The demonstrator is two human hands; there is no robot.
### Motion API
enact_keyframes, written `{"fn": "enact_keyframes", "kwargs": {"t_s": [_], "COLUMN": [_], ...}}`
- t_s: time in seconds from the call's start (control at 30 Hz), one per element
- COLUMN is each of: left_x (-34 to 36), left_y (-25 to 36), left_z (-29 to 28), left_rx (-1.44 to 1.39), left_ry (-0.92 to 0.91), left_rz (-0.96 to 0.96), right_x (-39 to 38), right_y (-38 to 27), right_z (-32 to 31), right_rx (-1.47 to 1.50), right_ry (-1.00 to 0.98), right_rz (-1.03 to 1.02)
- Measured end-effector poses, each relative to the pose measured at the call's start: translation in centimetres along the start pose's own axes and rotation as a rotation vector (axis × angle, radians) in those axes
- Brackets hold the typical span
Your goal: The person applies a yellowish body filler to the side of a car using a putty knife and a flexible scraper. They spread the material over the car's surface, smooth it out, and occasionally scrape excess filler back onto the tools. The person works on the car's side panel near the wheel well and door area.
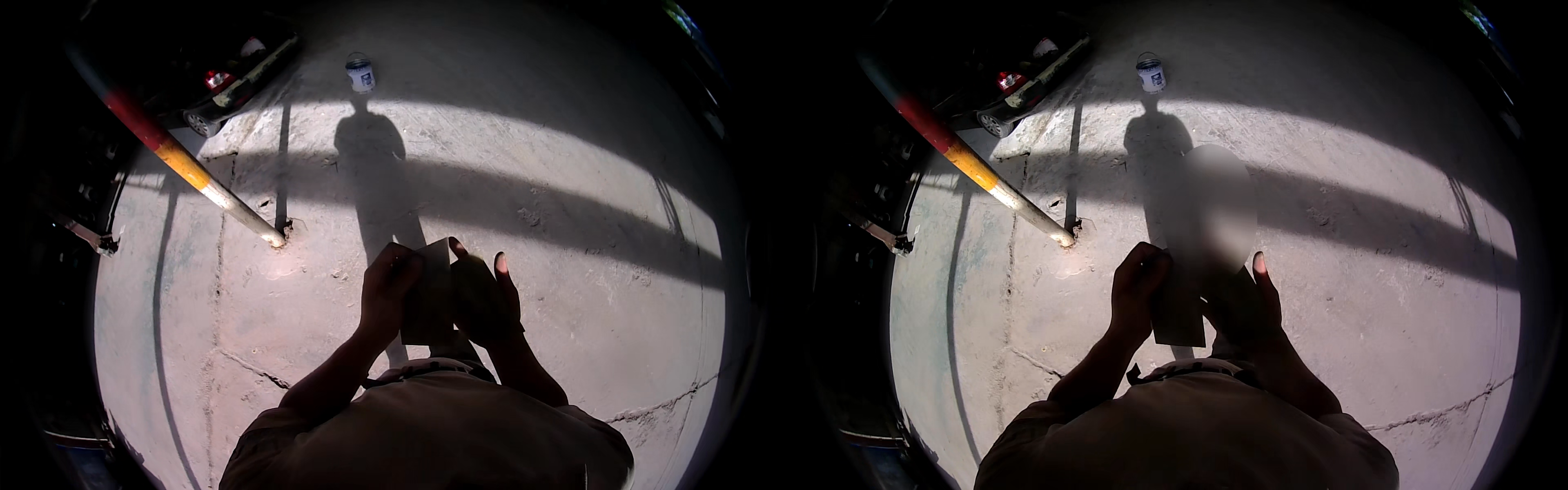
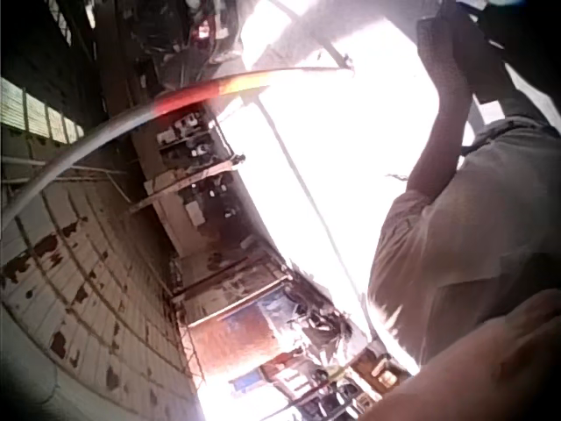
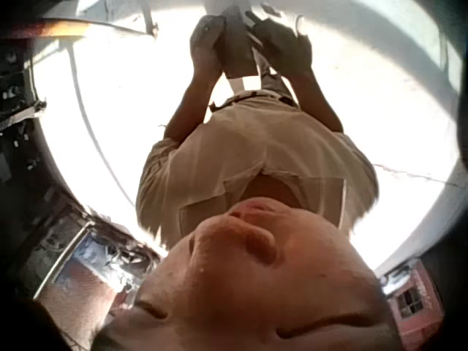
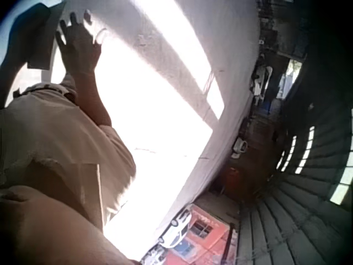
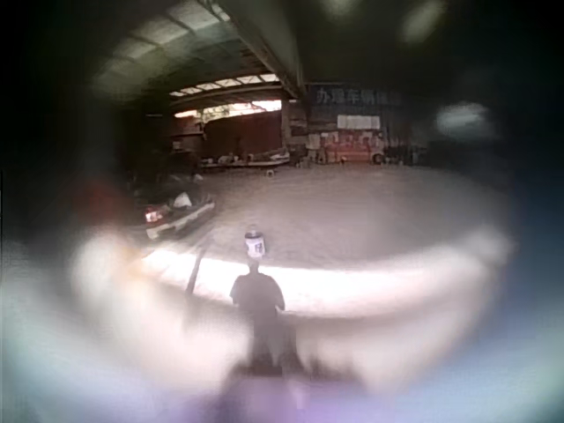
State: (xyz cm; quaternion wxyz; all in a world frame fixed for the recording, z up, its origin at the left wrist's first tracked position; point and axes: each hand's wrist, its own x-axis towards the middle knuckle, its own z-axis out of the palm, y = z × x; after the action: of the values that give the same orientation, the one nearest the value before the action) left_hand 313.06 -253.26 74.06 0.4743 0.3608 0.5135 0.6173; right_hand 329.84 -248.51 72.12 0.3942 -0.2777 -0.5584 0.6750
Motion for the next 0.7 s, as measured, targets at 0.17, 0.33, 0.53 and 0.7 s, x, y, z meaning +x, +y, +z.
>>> {"fn": "enact_keyframes", "kwargs": {"t_s": [0.17,0.33,0.53,0.7], "left_x": [11.3,21.3,36.4,48.6], "left_y": [3.8,4.9,4.7,6.1], "left_z": [1.2,4.7,5.8,4.4], "left_rx": [-0.634,-0.363,-0.218,-0.195], "left_ry": [0.093,0.058,0.073,-0.053], "left_rz": [-0.248,-0.225,0.02,0.032], "right_x": [17.0,29.5,44.8,54.7], "right_y": [-3.9,-9.7,-10.7,-10.5], "right_z": [-4.9,-5.3,-8.0,-11.7], "right_rx": [0.884,0.46,0.024,-0.268], "right_ry": [-0.105,0.025,-0.004,-0.099], "right_rz": [-0.081,-0.445,-0.849,-0.984]}}
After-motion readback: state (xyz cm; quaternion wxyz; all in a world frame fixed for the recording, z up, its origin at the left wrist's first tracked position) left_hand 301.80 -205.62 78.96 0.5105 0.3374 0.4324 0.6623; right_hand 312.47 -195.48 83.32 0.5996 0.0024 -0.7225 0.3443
